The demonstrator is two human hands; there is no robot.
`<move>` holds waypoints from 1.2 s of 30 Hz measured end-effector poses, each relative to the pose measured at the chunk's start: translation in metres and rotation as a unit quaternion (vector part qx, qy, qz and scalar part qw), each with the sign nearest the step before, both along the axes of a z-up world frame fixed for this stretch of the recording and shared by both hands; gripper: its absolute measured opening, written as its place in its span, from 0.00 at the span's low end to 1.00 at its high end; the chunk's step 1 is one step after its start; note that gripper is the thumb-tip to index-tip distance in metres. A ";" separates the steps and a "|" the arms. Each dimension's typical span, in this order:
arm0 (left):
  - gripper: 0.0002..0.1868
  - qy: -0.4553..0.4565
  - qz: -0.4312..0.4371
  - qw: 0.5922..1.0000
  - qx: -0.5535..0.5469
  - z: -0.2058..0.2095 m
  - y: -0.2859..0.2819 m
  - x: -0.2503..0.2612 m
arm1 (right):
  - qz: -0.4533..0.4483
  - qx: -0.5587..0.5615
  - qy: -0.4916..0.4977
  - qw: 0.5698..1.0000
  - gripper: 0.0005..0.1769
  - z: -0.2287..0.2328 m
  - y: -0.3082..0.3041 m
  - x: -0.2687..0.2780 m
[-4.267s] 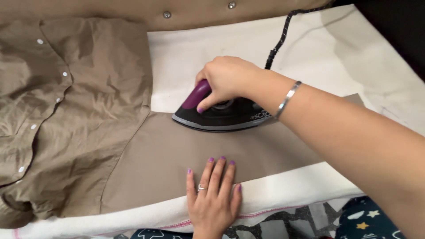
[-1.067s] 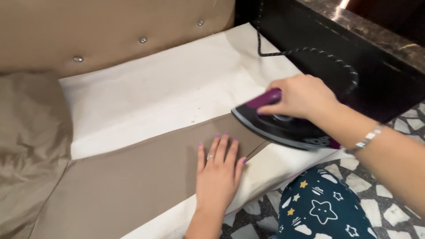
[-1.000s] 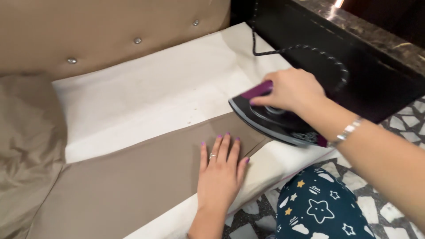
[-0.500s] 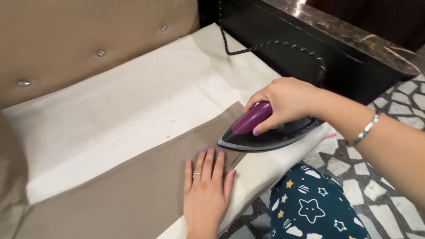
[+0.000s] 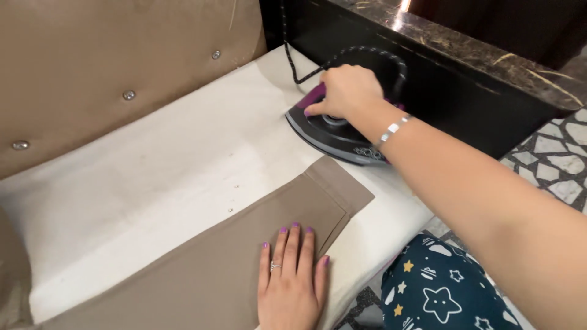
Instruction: The recorder is ironing a brown long-sleeved shirt on a flat padded surface.
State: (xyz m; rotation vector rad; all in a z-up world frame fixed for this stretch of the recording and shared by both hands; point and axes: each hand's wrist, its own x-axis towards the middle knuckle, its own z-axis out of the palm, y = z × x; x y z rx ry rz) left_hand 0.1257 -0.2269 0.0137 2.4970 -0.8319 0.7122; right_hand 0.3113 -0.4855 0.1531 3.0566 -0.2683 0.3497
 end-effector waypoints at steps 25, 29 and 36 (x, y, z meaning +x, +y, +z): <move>0.24 -0.054 -0.016 0.998 -0.001 -0.037 -0.001 0.008 | 0.282 -0.016 -0.012 0.959 0.29 -0.092 0.068 -0.041; 0.24 -0.074 -0.012 0.997 -0.003 -0.041 0.000 0.009 | 0.271 0.007 0.021 0.962 0.28 -0.093 0.060 -0.017; 0.23 -0.084 -0.027 0.996 0.010 -0.029 0.003 0.007 | 0.275 0.024 -0.002 0.961 0.29 -0.089 0.050 -0.036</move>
